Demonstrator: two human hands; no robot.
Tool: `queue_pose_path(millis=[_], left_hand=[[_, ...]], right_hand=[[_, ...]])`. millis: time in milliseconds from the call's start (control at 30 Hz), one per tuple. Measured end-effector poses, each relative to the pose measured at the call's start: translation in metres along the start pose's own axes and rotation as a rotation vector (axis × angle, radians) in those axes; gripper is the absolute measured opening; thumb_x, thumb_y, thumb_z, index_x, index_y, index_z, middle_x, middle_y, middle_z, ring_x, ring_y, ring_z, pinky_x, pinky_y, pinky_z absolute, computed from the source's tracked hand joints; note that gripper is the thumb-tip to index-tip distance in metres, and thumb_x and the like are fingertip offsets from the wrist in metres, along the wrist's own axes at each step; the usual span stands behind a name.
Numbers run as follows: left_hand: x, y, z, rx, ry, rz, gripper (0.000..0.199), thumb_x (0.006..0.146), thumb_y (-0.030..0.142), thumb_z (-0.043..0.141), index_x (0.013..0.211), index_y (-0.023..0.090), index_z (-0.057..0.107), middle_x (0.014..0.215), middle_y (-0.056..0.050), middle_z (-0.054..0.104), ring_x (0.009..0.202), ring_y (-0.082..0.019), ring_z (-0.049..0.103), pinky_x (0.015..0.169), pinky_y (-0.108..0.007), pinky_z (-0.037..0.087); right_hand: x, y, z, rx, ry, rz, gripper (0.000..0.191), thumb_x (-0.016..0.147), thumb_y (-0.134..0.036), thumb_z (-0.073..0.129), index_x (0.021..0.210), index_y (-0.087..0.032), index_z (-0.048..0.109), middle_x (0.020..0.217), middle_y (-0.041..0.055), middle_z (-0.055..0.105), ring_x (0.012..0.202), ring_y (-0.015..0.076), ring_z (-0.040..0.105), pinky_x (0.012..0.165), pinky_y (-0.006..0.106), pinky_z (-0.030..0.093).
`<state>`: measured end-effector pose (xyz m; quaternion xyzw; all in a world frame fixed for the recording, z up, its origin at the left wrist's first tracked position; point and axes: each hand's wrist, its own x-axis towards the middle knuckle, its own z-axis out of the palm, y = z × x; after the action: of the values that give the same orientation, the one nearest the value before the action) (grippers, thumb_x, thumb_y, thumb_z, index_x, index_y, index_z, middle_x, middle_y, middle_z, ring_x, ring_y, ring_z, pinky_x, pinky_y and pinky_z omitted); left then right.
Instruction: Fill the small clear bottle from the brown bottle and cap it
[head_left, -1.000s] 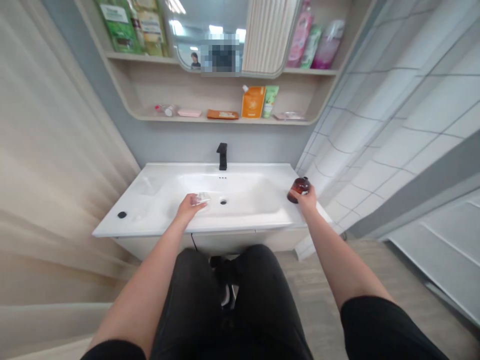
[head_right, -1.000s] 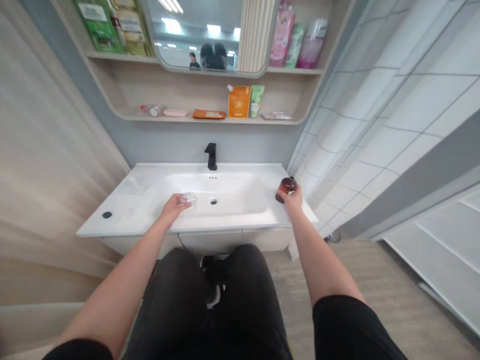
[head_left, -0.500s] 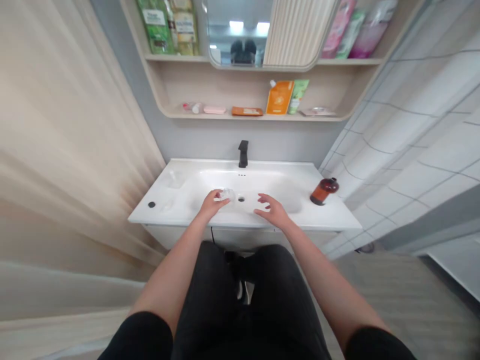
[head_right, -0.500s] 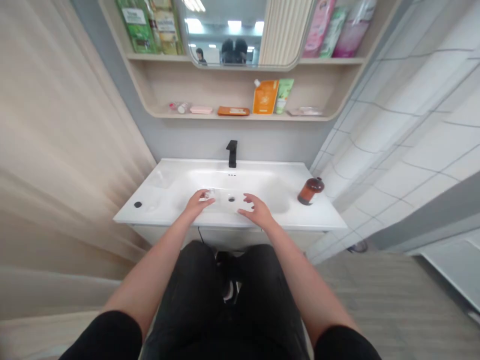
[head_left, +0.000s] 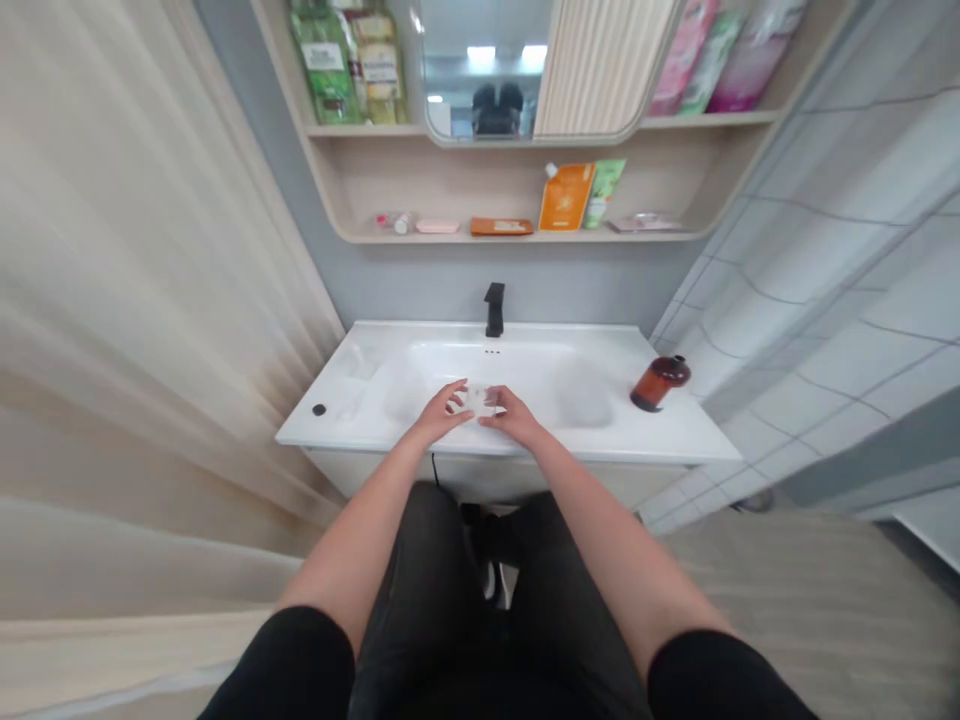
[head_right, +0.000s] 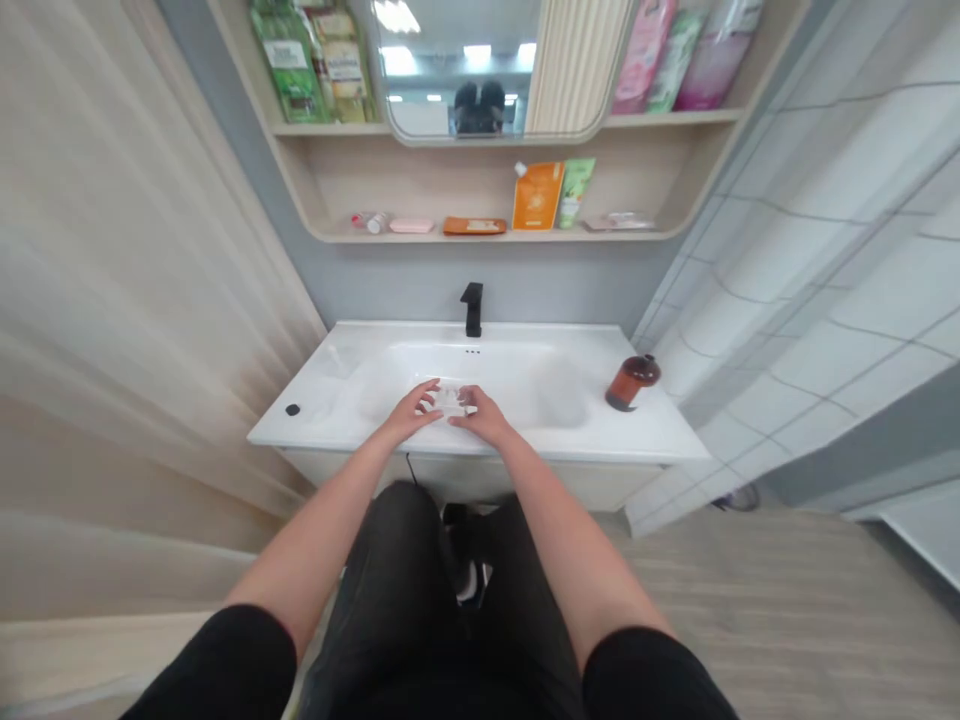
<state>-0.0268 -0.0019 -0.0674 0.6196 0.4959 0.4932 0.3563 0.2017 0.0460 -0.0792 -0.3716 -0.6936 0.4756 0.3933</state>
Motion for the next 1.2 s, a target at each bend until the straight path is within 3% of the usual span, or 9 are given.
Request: queue_pose_path(millis=[133, 300, 400, 500, 633, 767, 967, 1067, 1200], left_hand=[[-0.018, 0.007, -0.024, 0.104, 0.310, 0.013, 0.050, 0.085, 0.043, 0.076, 0.131, 0.023, 0.070, 0.128, -0.013, 0.074, 0.097, -0.024, 0.070, 0.082, -0.037, 0.055], [-0.070, 0.018, -0.112, 0.592, 0.687, -0.087, 0.029, 0.096, 0.043, 0.063, 0.114, 0.022, 0.072, 0.106, -0.011, 0.076, 0.089, -0.028, 0.070, 0.096, -0.045, 0.054], [-0.087, 0.021, -0.160, 0.892, 0.652, -0.185, 0.038, 0.092, 0.044, 0.067, 0.122, 0.021, 0.069, 0.123, -0.018, 0.072, 0.114, -0.039, 0.070, 0.106, -0.052, 0.051], [-0.088, 0.017, -0.179, 1.019, 0.483, -0.335, 0.043, 0.083, 0.041, 0.074, 0.121, 0.021, 0.068, 0.112, -0.020, 0.075, 0.113, -0.043, 0.071, 0.100, -0.052, 0.053], [-0.079, 0.009, -0.162, 0.917, 0.486, -0.345, 0.033, 0.075, 0.032, 0.078, 0.105, 0.025, 0.069, 0.093, -0.014, 0.077, 0.103, -0.040, 0.074, 0.095, -0.049, 0.055], [-0.059, 0.012, -0.112, 0.597, 0.557, -0.138, 0.026, 0.085, 0.043, 0.072, 0.104, 0.027, 0.070, 0.101, -0.008, 0.079, 0.094, -0.030, 0.074, 0.093, -0.043, 0.056], [-0.003, 0.009, -0.034, 0.115, 0.257, -0.057, 0.040, 0.095, 0.061, 0.060, 0.103, 0.023, 0.072, 0.076, -0.004, 0.070, 0.071, -0.023, 0.067, 0.069, -0.036, 0.054], [0.014, -0.002, -0.016, 0.151, 0.235, -0.088, 0.041, 0.096, 0.064, 0.059, 0.092, 0.025, 0.070, 0.066, 0.000, 0.061, 0.066, -0.022, 0.060, 0.070, -0.035, 0.051], [0.019, -0.014, -0.012, 0.183, 0.241, -0.095, 0.040, 0.096, 0.064, 0.058, 0.086, 0.026, 0.068, 0.063, 0.001, 0.056, 0.066, -0.021, 0.056, 0.070, -0.034, 0.046]], right_hand=[[0.004, 0.005, -0.001, 0.054, 0.092, 0.058, 0.066, 0.056, -0.042, 0.096, 0.108, -0.029, 0.058, 0.118, 0.0041, 0.072, 0.110, 0.0287, 0.071, 0.093, 0.047, 0.062], [0.007, 0.011, 0.001, 0.104, 0.056, 0.053, 0.074, 0.051, -0.043, 0.098, 0.111, -0.029, 0.057, 0.123, 0.0058, 0.069, 0.110, 0.0285, 0.071, 0.089, 0.045, 0.062], [0.007, 0.010, 0.001, 0.131, 0.029, 0.042, 0.074, 0.052, -0.044, 0.099, 0.111, -0.029, 0.058, 0.121, 0.0060, 0.071, 0.112, 0.0285, 0.071, 0.092, 0.046, 0.062], [0.005, 0.009, 0.001, 0.151, 0.027, 0.032, 0.070, 0.054, -0.042, 0.100, 0.109, -0.029, 0.060, 0.121, 0.0059, 0.072, 0.112, 0.0284, 0.071, 0.094, 0.047, 0.062], [0.005, 0.011, 0.002, 0.119, 0.031, 0.026, 0.068, 0.054, -0.037, 0.098, 0.109, -0.029, 0.060, 0.123, 0.0056, 0.071, 0.113, 0.0288, 0.071, 0.092, 0.046, 0.062], [0.009, 0.019, 0.003, 0.034, 0.088, 0.022, 0.067, 0.056, -0.034, 0.095, 0.113, -0.030, 0.060, 0.124, 0.0046, 0.070, 0.110, 0.0280, 0.071, 0.095, 0.048, 0.061], [0.015, 0.030, 0.002, -0.172, 0.253, 0.008, 0.068, 0.056, -0.025, 0.092, 0.117, -0.029, 0.063, 0.122, 0.0043, 0.070, 0.118, 0.0321, 0.068, 0.114, 0.054, 0.053], [0.017, 0.030, 0.001, -0.245, 0.239, 0.031, 0.070, 0.055, -0.021, 0.093, 0.119, -0.029, 0.065, 0.121, 0.0049, 0.070, 0.120, 0.0335, 0.068, 0.116, 0.054, 0.051], [0.018, 0.029, 0.003, -0.265, 0.193, 0.013, 0.072, 0.055, -0.017, 0.094, 0.120, -0.029, 0.068, 0.123, 0.0061, 0.071, 0.119, 0.0336, 0.069, 0.115, 0.052, 0.052]])
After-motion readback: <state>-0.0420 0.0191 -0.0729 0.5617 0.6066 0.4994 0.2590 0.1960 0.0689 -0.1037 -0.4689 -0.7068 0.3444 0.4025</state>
